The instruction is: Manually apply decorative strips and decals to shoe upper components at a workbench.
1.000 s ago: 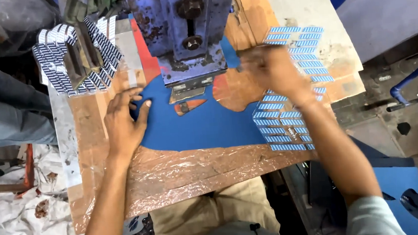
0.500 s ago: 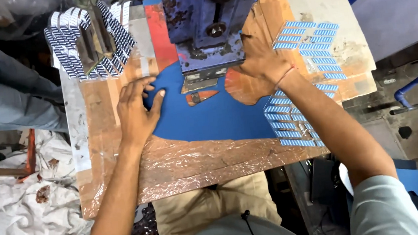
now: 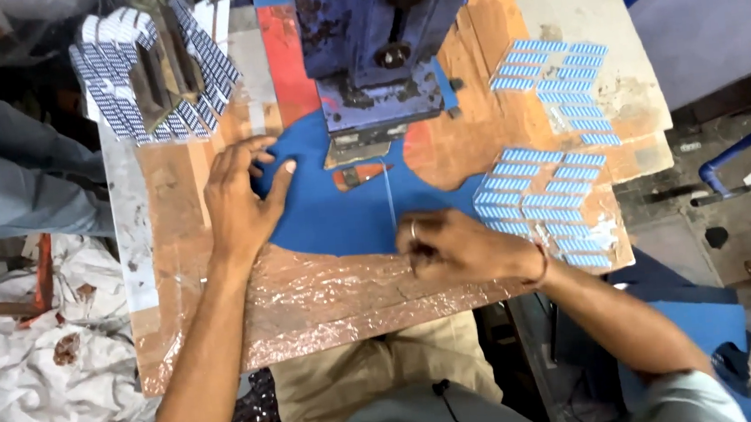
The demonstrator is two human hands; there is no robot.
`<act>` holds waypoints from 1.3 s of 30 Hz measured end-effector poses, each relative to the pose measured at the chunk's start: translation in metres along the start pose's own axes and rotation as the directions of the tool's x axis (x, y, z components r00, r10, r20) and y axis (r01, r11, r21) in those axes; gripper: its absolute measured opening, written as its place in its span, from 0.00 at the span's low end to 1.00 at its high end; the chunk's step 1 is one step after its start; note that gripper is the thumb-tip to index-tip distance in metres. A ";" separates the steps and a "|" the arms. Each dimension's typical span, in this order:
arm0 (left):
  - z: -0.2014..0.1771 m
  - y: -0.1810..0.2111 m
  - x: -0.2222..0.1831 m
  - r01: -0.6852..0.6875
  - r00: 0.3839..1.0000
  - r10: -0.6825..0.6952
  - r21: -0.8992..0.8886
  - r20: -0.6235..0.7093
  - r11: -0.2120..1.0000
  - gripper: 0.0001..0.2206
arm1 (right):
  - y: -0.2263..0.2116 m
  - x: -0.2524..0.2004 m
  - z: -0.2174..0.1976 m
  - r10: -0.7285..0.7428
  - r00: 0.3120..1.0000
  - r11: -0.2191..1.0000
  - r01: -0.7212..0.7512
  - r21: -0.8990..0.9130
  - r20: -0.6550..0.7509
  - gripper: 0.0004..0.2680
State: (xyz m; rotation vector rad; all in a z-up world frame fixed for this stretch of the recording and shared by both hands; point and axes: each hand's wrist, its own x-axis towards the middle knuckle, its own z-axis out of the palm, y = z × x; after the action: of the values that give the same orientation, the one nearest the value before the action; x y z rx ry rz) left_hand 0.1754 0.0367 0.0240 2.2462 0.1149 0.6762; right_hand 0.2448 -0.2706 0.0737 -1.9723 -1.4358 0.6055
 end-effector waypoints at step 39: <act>0.072 0.055 0.003 -0.316 0.945 0.305 0.087 0.120 0.945 0.03 | -0.034 -0.079 0.062 0.151 0.952 0.876 -0.005 0.482 -0.265 0.06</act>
State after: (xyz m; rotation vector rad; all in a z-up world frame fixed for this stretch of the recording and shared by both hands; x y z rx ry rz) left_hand 0.2073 -0.0487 0.0239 2.4226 -0.2684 0.7290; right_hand 0.1558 -0.3248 0.0542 -1.6445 -0.9163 0.6009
